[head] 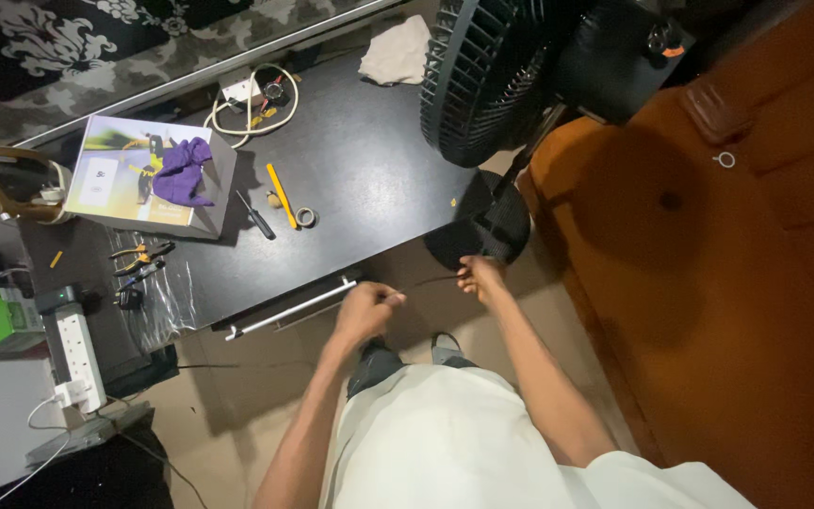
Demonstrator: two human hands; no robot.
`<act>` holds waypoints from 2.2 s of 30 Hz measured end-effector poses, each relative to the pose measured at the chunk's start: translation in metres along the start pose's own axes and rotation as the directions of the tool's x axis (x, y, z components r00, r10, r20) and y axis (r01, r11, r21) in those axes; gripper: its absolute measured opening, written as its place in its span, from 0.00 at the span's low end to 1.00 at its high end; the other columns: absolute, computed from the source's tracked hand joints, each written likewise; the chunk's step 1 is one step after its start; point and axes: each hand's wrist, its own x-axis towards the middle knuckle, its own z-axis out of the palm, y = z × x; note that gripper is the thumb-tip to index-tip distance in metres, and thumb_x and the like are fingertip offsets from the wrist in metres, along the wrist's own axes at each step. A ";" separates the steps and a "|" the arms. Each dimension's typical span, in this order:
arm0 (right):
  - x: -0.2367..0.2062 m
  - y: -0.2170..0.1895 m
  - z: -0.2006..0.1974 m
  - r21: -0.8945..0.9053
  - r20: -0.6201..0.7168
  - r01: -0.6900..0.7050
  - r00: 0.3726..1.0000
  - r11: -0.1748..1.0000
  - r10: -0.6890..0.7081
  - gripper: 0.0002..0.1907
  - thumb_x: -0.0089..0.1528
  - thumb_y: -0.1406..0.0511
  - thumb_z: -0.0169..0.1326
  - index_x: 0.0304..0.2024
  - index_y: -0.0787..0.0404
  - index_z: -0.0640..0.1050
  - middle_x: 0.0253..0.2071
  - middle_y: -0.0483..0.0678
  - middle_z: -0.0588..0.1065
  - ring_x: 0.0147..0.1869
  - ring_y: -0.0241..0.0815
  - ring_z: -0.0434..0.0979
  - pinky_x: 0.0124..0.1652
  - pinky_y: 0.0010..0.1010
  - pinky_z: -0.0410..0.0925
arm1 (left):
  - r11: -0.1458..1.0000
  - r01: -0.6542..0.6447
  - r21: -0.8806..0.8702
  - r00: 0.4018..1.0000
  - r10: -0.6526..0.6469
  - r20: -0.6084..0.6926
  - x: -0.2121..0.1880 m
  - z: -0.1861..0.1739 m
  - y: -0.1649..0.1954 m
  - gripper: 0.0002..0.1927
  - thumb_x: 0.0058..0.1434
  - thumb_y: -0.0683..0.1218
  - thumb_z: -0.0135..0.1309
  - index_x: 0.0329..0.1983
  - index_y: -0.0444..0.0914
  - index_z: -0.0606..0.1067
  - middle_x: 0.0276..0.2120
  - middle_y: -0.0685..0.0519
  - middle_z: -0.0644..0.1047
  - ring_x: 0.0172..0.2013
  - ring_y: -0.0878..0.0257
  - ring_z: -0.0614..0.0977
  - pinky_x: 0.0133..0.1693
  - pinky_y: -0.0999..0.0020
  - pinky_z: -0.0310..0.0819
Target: The person services a pedestal fan at a desk. They unscrew and remove the rear motor cover, use pliers and a screwdriver on the fan's motor and wiring, then reattach the cover and reposition the fan upright on its stand.
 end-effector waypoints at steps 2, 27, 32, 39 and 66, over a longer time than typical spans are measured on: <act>0.002 0.003 -0.026 0.094 0.135 0.080 0.987 0.992 -0.092 0.12 0.68 0.66 0.49 0.51 0.64 0.77 0.37 0.53 0.79 0.29 0.40 0.82 0.26 0.27 0.72 | 0.996 -0.033 0.085 0.990 0.045 -0.135 0.005 -0.007 -0.008 0.15 0.59 0.55 0.59 0.39 0.41 0.85 0.29 0.47 0.83 0.31 0.54 0.84 0.37 0.58 0.76; -0.026 0.011 0.023 -0.477 0.286 0.730 0.656 0.490 -0.698 0.06 0.61 0.66 0.59 0.31 0.61 0.82 0.26 0.45 0.81 0.29 0.35 0.82 0.33 0.31 0.74 | 0.979 0.006 0.203 0.939 0.064 -0.337 -0.020 -0.019 -0.026 0.17 0.53 0.58 0.65 0.36 0.42 0.85 0.28 0.46 0.83 0.31 0.49 0.83 0.36 0.56 0.76; 0.023 -0.006 0.006 -0.782 0.511 0.597 0.779 0.180 -0.365 0.05 0.57 0.67 0.61 0.27 0.59 0.83 0.28 0.48 0.82 0.31 0.41 0.81 0.35 0.36 0.73 | 0.971 0.079 0.227 0.937 0.006 -0.349 -0.056 -0.053 -0.048 0.14 0.55 0.57 0.63 0.39 0.46 0.85 0.30 0.49 0.83 0.31 0.51 0.85 0.36 0.57 0.77; -0.022 -0.014 0.048 -0.782 0.594 0.596 0.624 0.182 0.508 0.06 0.50 0.73 0.64 0.30 0.62 0.86 0.30 0.50 0.83 0.36 0.41 0.82 0.38 0.36 0.75 | 0.847 0.037 0.530 0.872 0.232 -0.431 -0.039 -0.097 -0.096 0.10 0.60 0.54 0.58 0.36 0.46 0.85 0.32 0.48 0.82 0.37 0.47 0.83 0.41 0.50 0.75; 0.049 0.010 0.217 -0.924 0.109 0.086 0.993 -0.373 -0.043 0.23 0.55 0.55 0.67 0.47 0.62 0.83 0.53 0.57 0.79 0.59 0.57 0.78 0.55 0.45 0.73 | 0.980 -0.041 0.196 0.833 0.142 -0.535 -0.065 -0.276 -0.258 0.07 0.56 0.49 0.59 0.33 0.46 0.84 0.29 0.51 0.83 0.33 0.53 0.86 0.36 0.55 0.77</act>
